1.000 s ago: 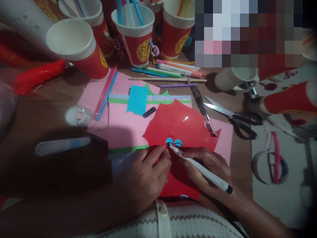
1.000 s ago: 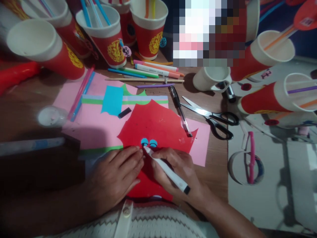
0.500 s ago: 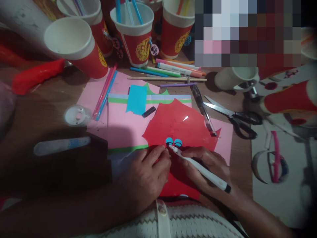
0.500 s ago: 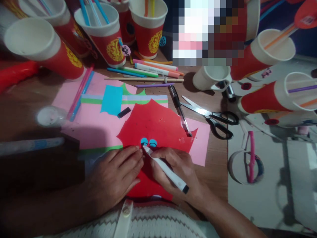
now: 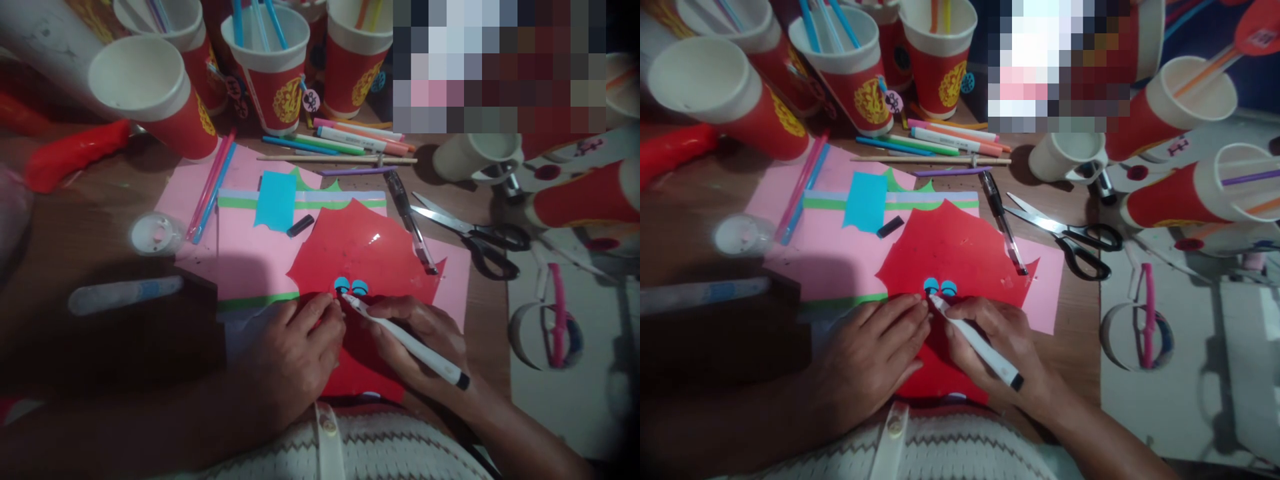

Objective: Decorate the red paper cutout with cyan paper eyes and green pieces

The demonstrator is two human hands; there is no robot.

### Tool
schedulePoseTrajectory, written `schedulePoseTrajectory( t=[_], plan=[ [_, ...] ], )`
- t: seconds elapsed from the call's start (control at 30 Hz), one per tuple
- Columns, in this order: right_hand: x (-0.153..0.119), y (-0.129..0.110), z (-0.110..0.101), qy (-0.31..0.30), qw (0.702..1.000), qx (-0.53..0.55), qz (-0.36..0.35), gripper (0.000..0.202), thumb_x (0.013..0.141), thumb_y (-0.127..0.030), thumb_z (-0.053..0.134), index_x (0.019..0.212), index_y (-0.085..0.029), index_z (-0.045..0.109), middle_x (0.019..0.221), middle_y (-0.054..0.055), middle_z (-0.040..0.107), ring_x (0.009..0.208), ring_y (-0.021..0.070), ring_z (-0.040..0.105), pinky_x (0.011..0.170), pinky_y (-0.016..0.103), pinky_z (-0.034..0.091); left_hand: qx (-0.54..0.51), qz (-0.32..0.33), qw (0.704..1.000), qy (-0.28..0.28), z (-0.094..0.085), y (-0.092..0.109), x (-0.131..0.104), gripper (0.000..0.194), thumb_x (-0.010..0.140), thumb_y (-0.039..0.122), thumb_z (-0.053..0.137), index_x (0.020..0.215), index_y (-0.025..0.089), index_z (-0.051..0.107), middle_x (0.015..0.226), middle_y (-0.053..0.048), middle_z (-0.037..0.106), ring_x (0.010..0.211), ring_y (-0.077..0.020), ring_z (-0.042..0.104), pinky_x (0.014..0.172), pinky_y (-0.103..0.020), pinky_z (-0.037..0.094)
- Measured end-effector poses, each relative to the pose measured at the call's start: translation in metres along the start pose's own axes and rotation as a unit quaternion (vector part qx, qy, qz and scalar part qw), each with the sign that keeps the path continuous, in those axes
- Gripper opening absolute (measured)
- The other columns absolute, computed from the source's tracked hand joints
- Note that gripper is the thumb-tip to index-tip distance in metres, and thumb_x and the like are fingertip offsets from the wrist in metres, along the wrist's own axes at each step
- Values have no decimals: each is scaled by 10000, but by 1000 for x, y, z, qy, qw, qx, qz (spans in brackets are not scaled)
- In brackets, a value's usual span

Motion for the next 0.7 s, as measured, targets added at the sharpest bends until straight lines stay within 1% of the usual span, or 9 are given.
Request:
schedulePoseTrajectory(
  t=[0.13,0.23,0.3,0.5,0.63,0.7],
  plan=[
    [2,1,1,-24,1000,14,-15,271,774,-97,599,988,-254,542,751,-28,677,544,123,644,530,217,545,1,9,1000,-2,0,0,0,258,887,261,530,1054,90,629,1126,-88,624,1118,-282,485,828,-395,397],
    [4,0,0,-15,999,15,-25,267,770,-91,599,984,-241,543,766,-26,680,559,119,649,538,211,541,1,9,1000,0,-1,0,0,260,893,267,524,1055,93,628,1130,-90,621,1124,-285,483,833,-398,396],
    [5,-1,0,-12,1000,6,-27,246,775,-95,592,973,-234,547,755,-28,676,574,120,651,552,214,537,-1,-3,1000,-1,-1,0,0,250,892,254,524,1050,93,632,1127,-91,622,1123,-286,483,836,-404,398],
    [0,0,0,0,1000,-6,-10,195,792,-110,576,943,-230,549,743,-35,660,556,96,623,554,196,514,4,10,1000,-12,0,0,0,283,896,276,519,1089,95,618,1149,-96,607,1123,-284,479,825,-403,414],
    [-3,1,-1,2,1000,-3,-4,196,806,-119,553,962,-237,548,745,-19,665,621,129,650,543,212,514,13,24,1000,-9,1,-1,-1,298,894,293,524,1099,97,616,1159,-102,604,1114,-282,487,811,-393,422],
    [-3,0,-2,3,1000,-9,-5,194,803,-125,555,959,-240,546,735,-19,664,604,134,647,520,219,509,14,17,1000,-7,1,-1,-1,302,894,292,525,1109,98,611,1169,-101,599,1124,-281,480,811,-391,418]
  ],
)
Point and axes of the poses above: each hand's wrist, its own x-axis towards the middle knuckle, its own z-axis out of the palm, y = z × x, the point moved 4 cm from there along x, towards the middle knuckle
